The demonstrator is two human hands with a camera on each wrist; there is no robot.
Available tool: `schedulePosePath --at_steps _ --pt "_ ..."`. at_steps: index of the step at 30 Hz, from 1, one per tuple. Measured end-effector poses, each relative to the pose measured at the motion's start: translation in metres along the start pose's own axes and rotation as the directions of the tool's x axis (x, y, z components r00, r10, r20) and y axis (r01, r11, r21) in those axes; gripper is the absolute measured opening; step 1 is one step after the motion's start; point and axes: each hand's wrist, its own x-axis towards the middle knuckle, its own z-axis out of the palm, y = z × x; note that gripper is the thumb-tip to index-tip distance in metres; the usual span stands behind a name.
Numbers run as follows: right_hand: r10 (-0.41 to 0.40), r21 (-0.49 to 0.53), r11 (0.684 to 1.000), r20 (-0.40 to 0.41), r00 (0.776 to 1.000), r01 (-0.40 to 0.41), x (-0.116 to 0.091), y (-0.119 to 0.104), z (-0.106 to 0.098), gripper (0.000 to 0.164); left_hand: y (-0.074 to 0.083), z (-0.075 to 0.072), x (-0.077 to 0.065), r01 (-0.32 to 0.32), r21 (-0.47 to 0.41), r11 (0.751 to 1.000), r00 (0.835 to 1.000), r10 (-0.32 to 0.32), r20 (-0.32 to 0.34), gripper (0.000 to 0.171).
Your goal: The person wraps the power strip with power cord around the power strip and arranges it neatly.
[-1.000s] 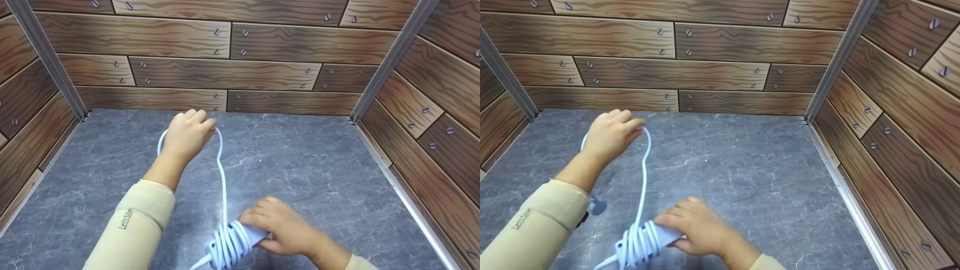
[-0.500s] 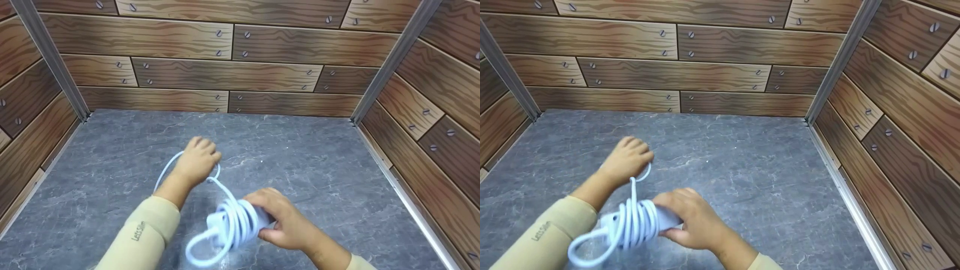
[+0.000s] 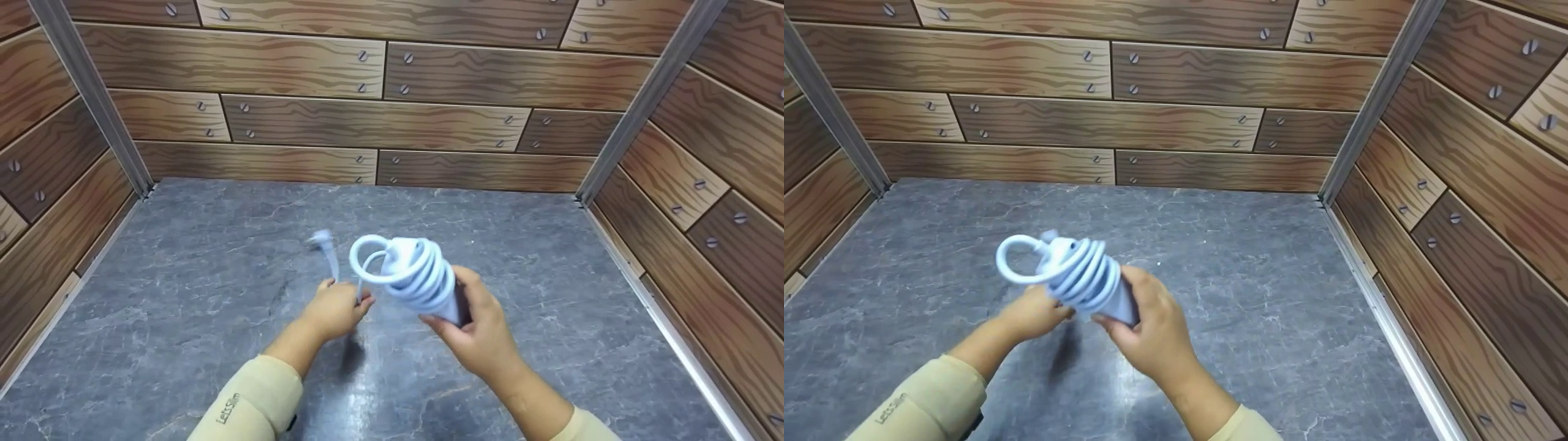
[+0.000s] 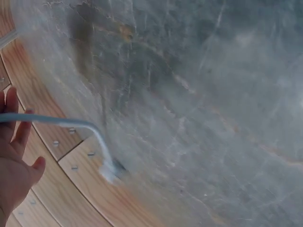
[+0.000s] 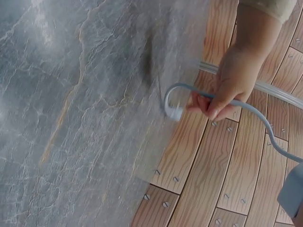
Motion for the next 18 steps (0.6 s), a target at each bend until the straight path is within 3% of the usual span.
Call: schedulePosePath --at_steps 3,9,14,18 --pt "0.008 -0.047 0.999 -0.012 1.000 -0.009 0.001 0.002 -0.001 0.060 -0.002 0.000 -0.001 0.060 -0.018 0.998 0.998 -0.059 0.027 0.028" --pt "0.009 -0.138 0.990 -0.035 0.999 -0.014 0.002 0.008 -0.002 0.061 -0.004 -0.003 -0.002 0.093 -0.077 0.993 0.994 -0.089 0.063 0.024" --pt "-0.025 -0.216 0.976 -0.081 0.996 0.007 0.004 0.013 -0.004 0.061 -0.006 -0.003 -0.004 0.124 -0.199 0.972 0.992 -0.121 0.029 0.016" --pt "-0.038 -0.290 0.957 -0.142 0.989 -0.005 0.007 0.015 -0.008 0.060 -0.008 -0.002 -0.005 0.143 -0.320 0.936 0.983 -0.171 -0.061 0.007"
